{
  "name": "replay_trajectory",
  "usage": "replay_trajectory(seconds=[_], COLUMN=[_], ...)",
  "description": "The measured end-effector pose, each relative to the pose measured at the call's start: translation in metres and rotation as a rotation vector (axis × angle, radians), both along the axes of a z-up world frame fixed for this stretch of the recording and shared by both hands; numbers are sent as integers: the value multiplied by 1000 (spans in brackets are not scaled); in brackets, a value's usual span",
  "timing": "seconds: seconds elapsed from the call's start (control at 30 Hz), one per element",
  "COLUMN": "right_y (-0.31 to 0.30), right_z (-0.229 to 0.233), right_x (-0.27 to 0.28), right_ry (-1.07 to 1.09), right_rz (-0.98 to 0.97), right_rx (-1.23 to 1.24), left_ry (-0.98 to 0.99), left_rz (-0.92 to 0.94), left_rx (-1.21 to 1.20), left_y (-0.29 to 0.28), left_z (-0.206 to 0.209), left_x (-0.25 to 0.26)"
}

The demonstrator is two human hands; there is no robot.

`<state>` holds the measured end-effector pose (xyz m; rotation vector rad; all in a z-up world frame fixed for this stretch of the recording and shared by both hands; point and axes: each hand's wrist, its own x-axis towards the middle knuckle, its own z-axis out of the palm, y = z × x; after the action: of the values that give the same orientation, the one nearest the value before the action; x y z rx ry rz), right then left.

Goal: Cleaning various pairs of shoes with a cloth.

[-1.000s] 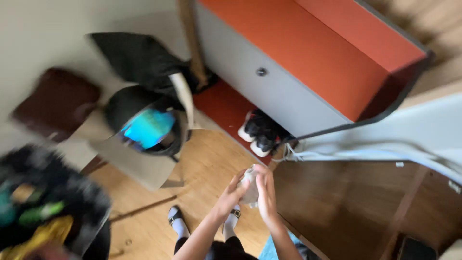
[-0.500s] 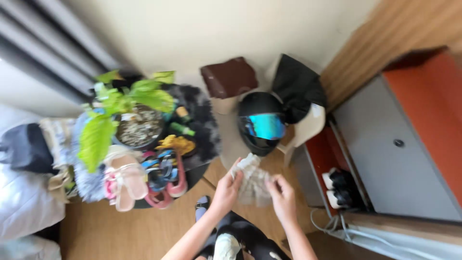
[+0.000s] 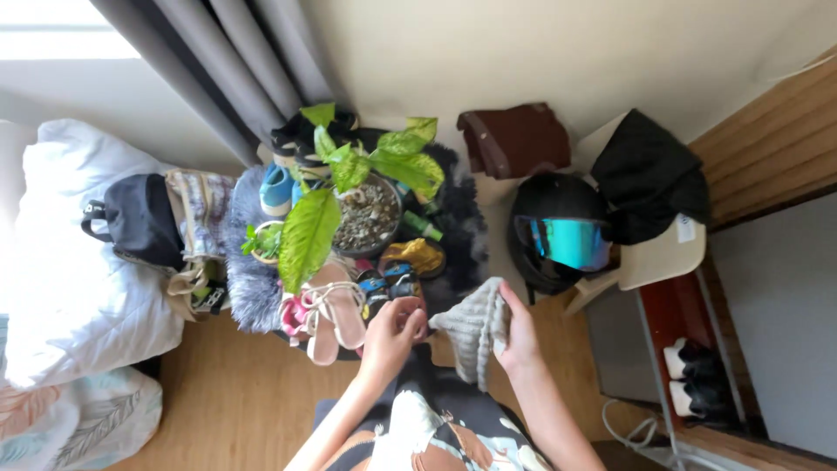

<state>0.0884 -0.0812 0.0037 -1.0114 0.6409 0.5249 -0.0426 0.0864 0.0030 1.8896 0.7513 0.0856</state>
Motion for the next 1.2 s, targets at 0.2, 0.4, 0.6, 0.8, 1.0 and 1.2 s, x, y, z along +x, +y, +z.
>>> replay_trajectory(seconds=[0.2, 0.4, 0.6, 0.8, 1.0, 1.2], right_y=[37, 35, 45, 45, 43, -3], right_z=[-6, -100, -60, -83, -75, -65], right_x=[-29, -42, -63, -64, -60, -29], right_ry=[-423, -587, -646, -745, -976, -1057], right_rz=[500, 971, 1256, 1371, 1318, 1199], right_rx=[-413, -718, -927, -1082, -1182, -1203], left_ry=[-40, -63, -37, -85, -126, -91], left_rz=[-151, -391, -378, -357, -359, -354], left_rx=[342, 993, 1172, 1141, 1078, 1059], left_y=[37, 23, 29, 30, 39, 38], left_z=[-18, -57, -87, -61, -84, -79], left_x=[-6, 9, 18, 16, 14, 15])
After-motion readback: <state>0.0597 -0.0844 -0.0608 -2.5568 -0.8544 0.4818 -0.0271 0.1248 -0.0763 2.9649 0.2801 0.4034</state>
